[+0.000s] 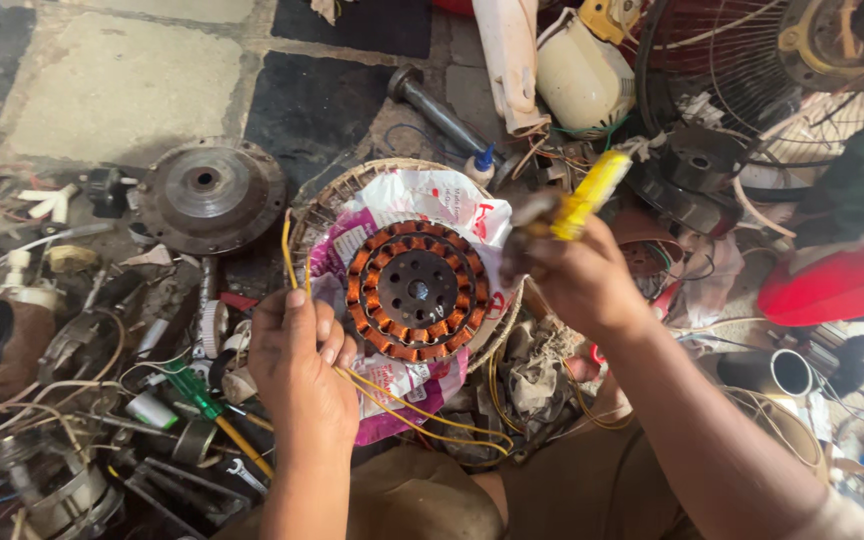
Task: The person sits on the floor of a cluttered repair workshop and works on a ceiling-fan motor stator. They handle the copper windings, pull and position a yellow wire around the coils, and use a screwdriver to press and adjust the windings while checking the coil connections.
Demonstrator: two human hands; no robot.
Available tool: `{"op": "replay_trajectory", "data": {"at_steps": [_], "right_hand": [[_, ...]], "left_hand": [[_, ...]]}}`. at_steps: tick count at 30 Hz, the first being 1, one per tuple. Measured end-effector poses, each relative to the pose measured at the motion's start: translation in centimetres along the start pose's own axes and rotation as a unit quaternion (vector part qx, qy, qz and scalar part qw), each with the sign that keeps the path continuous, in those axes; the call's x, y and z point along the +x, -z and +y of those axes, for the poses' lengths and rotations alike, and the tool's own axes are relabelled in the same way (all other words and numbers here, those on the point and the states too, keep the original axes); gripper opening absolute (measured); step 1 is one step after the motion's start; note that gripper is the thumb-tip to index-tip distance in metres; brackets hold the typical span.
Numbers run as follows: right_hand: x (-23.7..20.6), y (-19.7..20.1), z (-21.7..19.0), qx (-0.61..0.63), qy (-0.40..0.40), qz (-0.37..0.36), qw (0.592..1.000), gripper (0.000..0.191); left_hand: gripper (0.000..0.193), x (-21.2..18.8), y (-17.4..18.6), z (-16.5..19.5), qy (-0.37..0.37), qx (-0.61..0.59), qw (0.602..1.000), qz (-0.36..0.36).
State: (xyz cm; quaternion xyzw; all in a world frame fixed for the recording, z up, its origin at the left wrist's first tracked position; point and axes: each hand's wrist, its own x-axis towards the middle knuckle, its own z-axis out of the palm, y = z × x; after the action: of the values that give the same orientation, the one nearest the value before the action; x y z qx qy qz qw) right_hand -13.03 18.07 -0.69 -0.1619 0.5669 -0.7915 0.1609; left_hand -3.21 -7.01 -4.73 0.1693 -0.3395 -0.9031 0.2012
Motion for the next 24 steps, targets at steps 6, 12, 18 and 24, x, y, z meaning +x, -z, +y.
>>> {"op": "replay_trajectory", "data": {"at_steps": [6, 12, 18, 24], "right_hand": [[-10.7, -5.5, 0.6, -0.137, 0.024, 0.040, 0.989, 0.016], [-14.6, -11.6, 2.1, -0.307, 0.118, 0.016, 0.944, 0.022], [-16.2, -11.3, 2.0, -0.323, 0.099, 0.066, 0.939, 0.017], [-15.4, -4.7, 1.2, -0.159, 0.018, 0.221, 0.962, 0.019]], "left_hand": [[0.014, -4.8, -1.9, 0.8, -0.023, 0.009, 1.000, -0.019], [0.023, -13.7, -4.1, -2.0, -0.046, 0.057, 0.994, 0.086], [0.022, -16.8, -4.5, -3.9, 0.006, -0.047, 0.992, 0.121], [0.013, -15.1, -3.7, -0.7, -0.231, 0.396, 0.885, 0.078]]}}
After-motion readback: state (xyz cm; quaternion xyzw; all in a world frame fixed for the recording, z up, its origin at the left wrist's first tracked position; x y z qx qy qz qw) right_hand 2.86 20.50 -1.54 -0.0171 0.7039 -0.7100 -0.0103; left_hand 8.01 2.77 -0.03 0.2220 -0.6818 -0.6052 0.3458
